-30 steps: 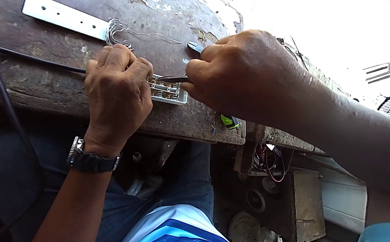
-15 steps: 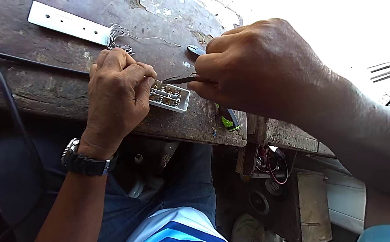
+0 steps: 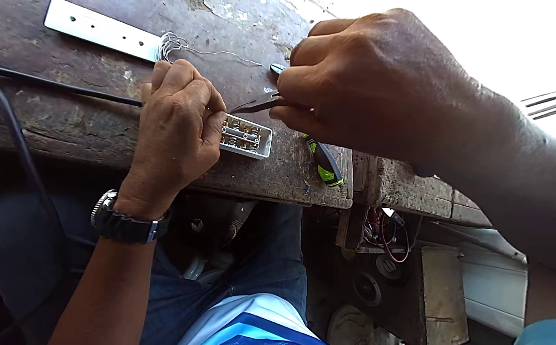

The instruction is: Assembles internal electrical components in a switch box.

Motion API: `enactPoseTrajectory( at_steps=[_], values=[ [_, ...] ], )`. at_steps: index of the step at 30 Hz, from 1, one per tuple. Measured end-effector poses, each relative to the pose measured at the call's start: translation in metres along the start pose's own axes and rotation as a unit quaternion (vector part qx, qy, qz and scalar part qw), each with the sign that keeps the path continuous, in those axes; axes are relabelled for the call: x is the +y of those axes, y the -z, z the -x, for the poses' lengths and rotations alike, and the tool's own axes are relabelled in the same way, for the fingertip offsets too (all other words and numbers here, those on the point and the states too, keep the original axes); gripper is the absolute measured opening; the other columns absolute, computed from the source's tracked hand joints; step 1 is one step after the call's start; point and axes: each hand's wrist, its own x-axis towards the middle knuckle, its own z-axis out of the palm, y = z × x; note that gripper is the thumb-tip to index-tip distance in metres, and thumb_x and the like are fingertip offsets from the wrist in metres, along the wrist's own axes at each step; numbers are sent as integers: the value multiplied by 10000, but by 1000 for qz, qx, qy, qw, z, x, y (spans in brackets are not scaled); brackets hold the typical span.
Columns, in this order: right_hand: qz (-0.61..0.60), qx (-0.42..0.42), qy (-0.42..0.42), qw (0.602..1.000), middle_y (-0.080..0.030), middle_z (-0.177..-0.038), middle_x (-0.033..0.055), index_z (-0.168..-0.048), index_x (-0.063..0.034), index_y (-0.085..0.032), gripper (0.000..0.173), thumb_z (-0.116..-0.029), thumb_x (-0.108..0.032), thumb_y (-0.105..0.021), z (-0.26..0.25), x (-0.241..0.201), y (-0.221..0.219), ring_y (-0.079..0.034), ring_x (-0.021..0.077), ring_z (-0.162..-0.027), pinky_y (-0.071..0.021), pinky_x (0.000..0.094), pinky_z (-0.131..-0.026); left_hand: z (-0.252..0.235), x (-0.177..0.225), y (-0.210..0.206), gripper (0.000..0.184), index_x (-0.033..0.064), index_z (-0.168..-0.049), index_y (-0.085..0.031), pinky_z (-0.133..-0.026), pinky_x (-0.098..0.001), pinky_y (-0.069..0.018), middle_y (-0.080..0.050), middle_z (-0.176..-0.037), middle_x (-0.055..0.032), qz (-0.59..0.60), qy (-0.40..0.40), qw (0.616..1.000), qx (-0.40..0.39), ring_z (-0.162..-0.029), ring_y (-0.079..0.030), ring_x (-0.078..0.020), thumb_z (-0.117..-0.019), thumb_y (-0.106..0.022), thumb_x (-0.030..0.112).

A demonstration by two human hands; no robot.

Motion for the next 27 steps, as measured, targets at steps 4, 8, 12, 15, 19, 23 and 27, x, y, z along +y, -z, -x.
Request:
enactPoseTrajectory(
  at_steps=[4,8,12,15,19,23,27],
  values=[
    [37,-2,23,999,-548,-766,141,-837,-22,-585,403,-1096,-291,-435,-8,-7,6,-600,367,-753,-415,491,-601,0,-1,0,151,123,-986,-679,-928,-492,-381,-598,-1084,-96,-1,-9,1000,-3,-1125,-520,-314,-954,-548,191],
    [44,-17,43,998,-555,-782,137,-855,-25,-602,390,-1095,-279,-429,-14,-7,9,-594,366,-792,-414,493,-632,0,0,0,149,116,-987,-675,-926,-488,-378,-596,-1078,-99,1,-10,1000,-1,-1116,-520,-313,-958,-548,189],
    [37,-25,43,998,-549,-769,128,-858,-33,-600,387,-1092,-293,-434,-16,-8,11,-598,361,-773,-424,489,-608,0,0,0,148,122,-977,-673,-920,-488,-379,-592,-1068,-95,-1,-9,1000,-3,-1116,-519,-311,-955,-539,181],
    [36,-32,47,998,-533,-728,125,-826,-34,-575,377,-1086,-275,-445,-18,-9,12,-599,355,-718,-416,485,-572,0,0,0,156,128,-983,-676,-933,-490,-383,-591,-1083,-89,-3,-7,1000,-7,-1137,-516,-310,-957,-534,190],
    [14,-31,41,999,-493,-633,97,-771,-57,-552,374,-1074,-259,-470,-19,-10,9,-575,326,-596,-398,472,-516,0,1,0,153,122,-972,-666,-926,-488,-382,-584,-1082,-99,-11,-5,1000,-10,-1133,-511,-317,-953,-531,192],
    [-22,-82,-17,996,-468,-633,59,-782,-90,-569,364,-1064,-316,-517,-20,-12,14,-555,286,-598,-392,454,-526,0,1,-2,156,108,-966,-658,-933,-495,-375,-578,-1086,-117,-20,-11,1000,-7,-1134,-509,-332,-954,-525,189],
    [-64,-119,-77,988,-437,-616,-2,-740,-147,-549,386,-1042,-389,-548,-24,-11,16,-507,205,-568,-368,408,-503,1,1,-3,164,101,-974,-659,-955,-505,-372,-578,-1086,-124,-18,-9,1000,-1,-1143,-507,-342,-952,-524,193]
  ],
)
